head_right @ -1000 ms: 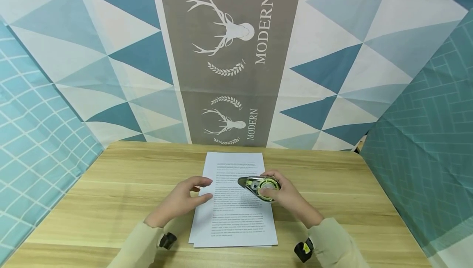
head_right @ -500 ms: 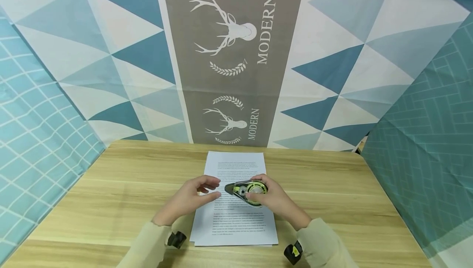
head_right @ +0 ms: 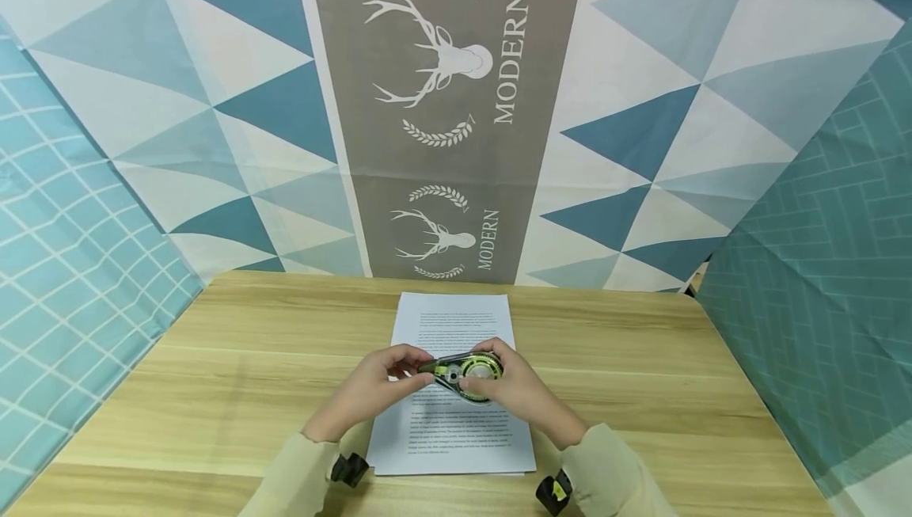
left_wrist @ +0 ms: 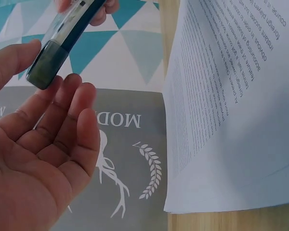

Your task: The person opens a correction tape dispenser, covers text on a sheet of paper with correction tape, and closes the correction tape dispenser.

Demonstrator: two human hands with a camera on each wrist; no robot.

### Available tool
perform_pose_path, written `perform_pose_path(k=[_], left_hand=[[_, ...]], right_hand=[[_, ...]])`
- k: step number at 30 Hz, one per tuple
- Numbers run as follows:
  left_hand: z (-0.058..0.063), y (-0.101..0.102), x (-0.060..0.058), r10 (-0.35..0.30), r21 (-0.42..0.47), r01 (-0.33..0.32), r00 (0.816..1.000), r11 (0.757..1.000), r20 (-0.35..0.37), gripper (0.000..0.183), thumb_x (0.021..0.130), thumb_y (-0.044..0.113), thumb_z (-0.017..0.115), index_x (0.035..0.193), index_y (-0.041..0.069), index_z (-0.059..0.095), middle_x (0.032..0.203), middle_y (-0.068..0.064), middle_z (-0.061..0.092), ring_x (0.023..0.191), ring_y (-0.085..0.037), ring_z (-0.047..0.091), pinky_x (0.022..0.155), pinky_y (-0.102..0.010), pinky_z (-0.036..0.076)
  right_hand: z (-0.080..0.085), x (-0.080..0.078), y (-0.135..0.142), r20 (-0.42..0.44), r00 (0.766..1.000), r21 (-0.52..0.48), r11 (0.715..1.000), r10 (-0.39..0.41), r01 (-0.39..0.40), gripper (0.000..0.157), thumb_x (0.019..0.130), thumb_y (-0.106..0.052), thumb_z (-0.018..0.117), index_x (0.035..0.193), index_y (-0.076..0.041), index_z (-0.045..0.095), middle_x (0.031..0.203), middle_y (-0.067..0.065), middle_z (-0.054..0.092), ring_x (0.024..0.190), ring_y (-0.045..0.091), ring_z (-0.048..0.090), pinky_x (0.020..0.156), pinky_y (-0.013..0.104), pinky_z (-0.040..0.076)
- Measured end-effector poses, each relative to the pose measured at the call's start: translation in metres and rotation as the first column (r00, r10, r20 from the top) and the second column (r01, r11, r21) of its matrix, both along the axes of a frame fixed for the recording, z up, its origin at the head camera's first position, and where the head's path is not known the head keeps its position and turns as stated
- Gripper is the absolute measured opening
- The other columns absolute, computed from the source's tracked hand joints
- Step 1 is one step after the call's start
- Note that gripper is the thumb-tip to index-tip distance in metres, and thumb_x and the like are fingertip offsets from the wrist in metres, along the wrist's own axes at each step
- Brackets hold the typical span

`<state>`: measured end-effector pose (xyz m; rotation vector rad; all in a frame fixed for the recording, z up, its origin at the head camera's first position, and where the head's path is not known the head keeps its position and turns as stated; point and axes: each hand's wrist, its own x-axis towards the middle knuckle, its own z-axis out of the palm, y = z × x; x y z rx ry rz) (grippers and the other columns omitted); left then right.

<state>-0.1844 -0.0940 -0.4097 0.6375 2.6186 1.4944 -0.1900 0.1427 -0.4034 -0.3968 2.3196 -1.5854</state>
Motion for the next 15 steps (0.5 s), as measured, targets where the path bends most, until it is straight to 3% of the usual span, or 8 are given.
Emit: perform_pose_path(k=[10, 15], left_hand=[[-0.0013, 0.0011, 0.0017, 0.041, 0.011, -0.041, 0.999, 0.999, -0.008, 0.024, 0.085, 0.031, 0.067, 0.101, 0.013, 0.068, 0.087, 0.004, 0.064, 0.077, -0.006, 0.055, 0.069, -0.020, 0.047], [-0.0004, 0.0022, 0.0022, 0.071, 0.013, -0.071, 0.997, 0.997, -0.030, 0.024, 0.085, 0.029, 0.067, 0.101, 0.012, 0.069, 0.085, 0.002, 0.064, 0.074, -0.006, 0.054, 0.067, -0.019, 0.047]], right_hand=[[0.0004, 0.0018, -0.0024, -0.007, 0.998, -0.008, 0.998, -0.063, 0.063, 0.048, 0.082, -0.029, 0.071, 0.120, -0.007, 0.052, 0.107, 0.013, 0.060, 0.088, 0.016, 0.058, 0.072, 0.027, 0.050], [0.0007, 0.0017, -0.0018, -0.028, 0.999, -0.031, 0.999, -0.035, 0.034, 0.046, 0.086, -0.026, 0.067, 0.122, -0.004, 0.050, 0.107, 0.015, 0.060, 0.089, 0.016, 0.057, 0.072, 0.026, 0.049]])
